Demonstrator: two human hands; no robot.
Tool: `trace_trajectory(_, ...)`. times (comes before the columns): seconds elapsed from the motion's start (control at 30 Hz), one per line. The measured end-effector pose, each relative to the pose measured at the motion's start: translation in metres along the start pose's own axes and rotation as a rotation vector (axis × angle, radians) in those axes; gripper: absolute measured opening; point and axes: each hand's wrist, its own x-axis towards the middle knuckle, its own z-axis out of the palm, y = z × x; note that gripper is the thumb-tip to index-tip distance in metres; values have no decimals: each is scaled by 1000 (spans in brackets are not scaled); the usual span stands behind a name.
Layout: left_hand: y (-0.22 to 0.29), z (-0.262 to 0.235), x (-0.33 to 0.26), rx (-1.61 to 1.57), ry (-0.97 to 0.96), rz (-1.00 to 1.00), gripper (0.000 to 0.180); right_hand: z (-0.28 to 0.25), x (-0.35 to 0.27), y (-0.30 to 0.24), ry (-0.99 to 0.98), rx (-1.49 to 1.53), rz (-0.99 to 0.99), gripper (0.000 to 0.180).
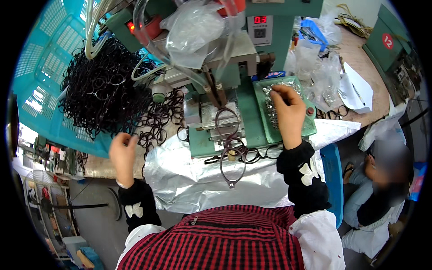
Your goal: The person assembles eyeglasses by inserting small metal components into black frames using a press machine. They repeatedly pick frames from a basket, place them in the machine, add metal parts, and operate the press. Finished frames are placed on the table.
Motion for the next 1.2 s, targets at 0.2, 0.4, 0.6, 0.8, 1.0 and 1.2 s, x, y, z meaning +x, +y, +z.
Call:
trace_trajectory(0.2, -68, 81, 5, -97, 103, -42, 26, -40, -33, -18, 35, -725, -490, 12)
trace_trajectory(0.4, -22, 12, 41, -1657, -47, -345, 10, -86, -65, -31, 96, -576, -143, 15)
trace_trajectory(0.6, -4, 38, 69, -1908, -191, -457, 16, 15, -28, -98, -329, -181, -226, 20)
trace_trajectory(0.8, 55, 30, 30, -1763, 34, -243, 13, 52, -25, -80, -290, 122, -28, 39)
trace_trajectory(1.0, 53, 71, -23, -1772, -85, -251, 7, 56, -38, -78, -264, 194, 54, 45)
trace_trajectory(1.2, 121, -16, -33, -1630, 249, 260, 10, 62, -41, -102, -286, 428, 199, 50)
